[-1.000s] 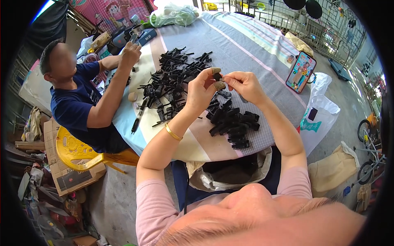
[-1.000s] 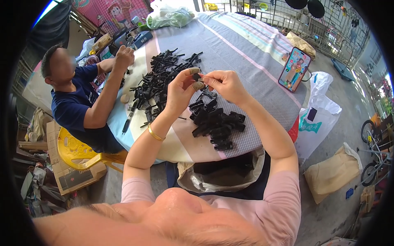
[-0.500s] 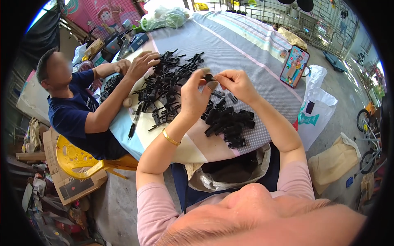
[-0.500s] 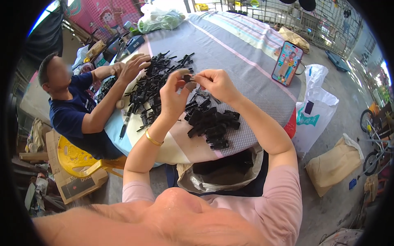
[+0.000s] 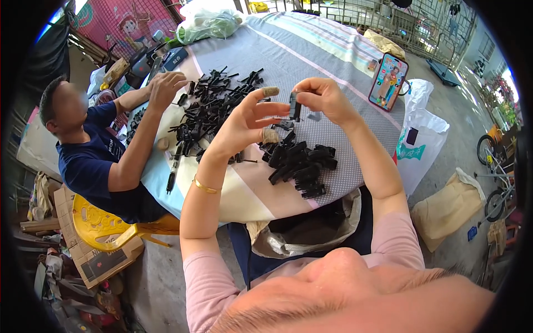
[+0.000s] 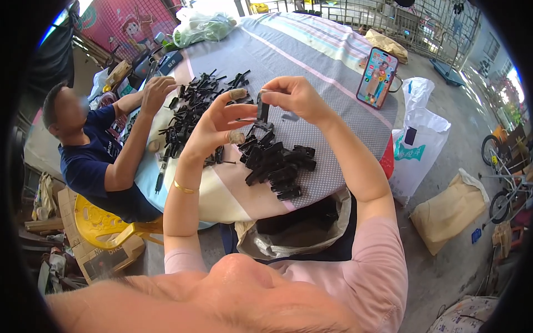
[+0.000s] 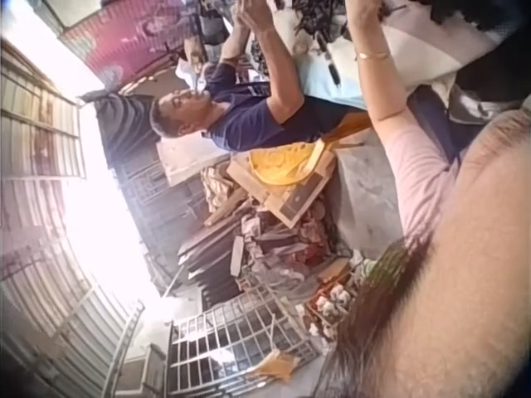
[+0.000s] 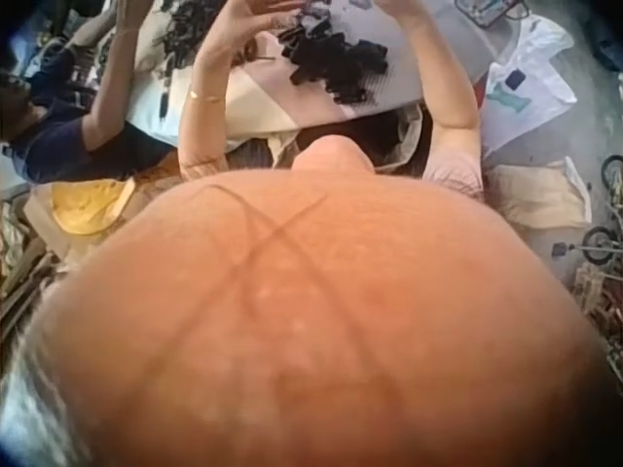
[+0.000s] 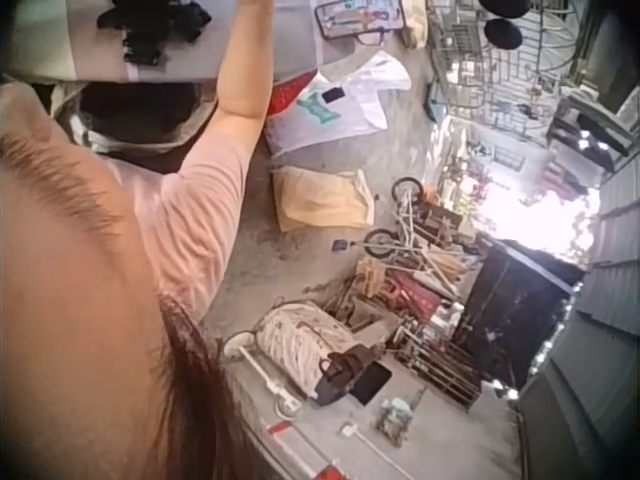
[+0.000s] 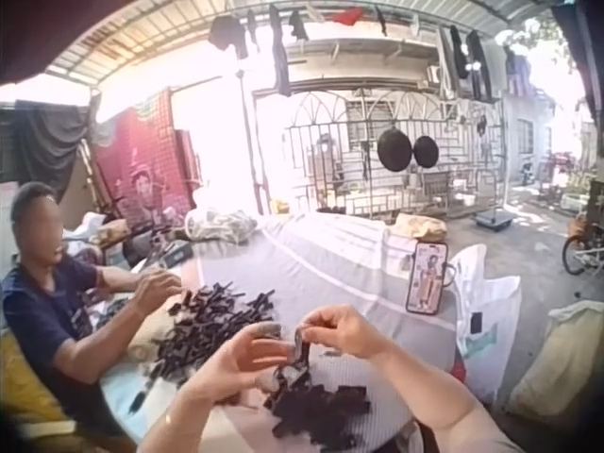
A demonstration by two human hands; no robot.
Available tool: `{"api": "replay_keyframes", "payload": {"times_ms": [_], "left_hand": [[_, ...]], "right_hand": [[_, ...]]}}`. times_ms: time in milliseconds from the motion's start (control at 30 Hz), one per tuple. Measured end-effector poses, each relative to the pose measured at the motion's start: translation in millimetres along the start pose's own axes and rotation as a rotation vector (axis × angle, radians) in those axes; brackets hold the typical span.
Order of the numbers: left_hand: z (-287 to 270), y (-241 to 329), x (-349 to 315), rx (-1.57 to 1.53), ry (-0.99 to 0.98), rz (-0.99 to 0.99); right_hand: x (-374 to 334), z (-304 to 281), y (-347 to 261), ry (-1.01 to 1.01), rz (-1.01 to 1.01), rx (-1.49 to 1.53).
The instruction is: The person is manually assembling small black plastic components by fitting pieces together at a table.
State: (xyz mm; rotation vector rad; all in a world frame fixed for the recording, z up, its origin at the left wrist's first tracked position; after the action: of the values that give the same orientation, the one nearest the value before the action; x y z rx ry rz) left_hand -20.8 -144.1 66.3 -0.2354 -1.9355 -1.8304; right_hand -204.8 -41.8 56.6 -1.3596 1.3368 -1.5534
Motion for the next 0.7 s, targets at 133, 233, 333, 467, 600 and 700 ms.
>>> {"api": "replay_keyframes", "payload": {"times_ms": [133, 233, 333, 467, 600, 700], "left_hand": [[4, -23, 2, -0.249, 0.08, -0.012], [8, -32, 2, -0.34, 0.12, -0.077], [10, -36, 1, -0.307, 0.162, -0.11], [11, -35, 2, -0.048, 0.243, -0.072], [14, -35, 4, 0.017, 0.348, -0.06], [13, -33, 5, 0.229, 0.453, 0.05]], "right_hand": [[-3, 2, 3, -0.072, 0.052, 0.038], [-3, 7, 6, -0.107, 0.06, 0.045], [-2, 9, 7, -0.152, 0.027, 0.032], [-2, 14, 6, -0.143, -0.052, -0.02], [-4, 17, 1, -0.056, 0.006, -0.021], [-4, 15, 6, 0.026, -0.028, -0.12]]}}
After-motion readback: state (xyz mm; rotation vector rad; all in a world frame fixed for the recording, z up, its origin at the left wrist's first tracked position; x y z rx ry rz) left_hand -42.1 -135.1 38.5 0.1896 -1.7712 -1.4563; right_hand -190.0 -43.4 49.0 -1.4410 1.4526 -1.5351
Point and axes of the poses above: each hand's wrist, its own x-axis towards the middle knuckle, its own z-axis out of the palm, y = z × x, the point moved 1 cm from there along x, towards the middle knuckle, and after that the axes turned 9 degrees about z, right-handed, at the moved point
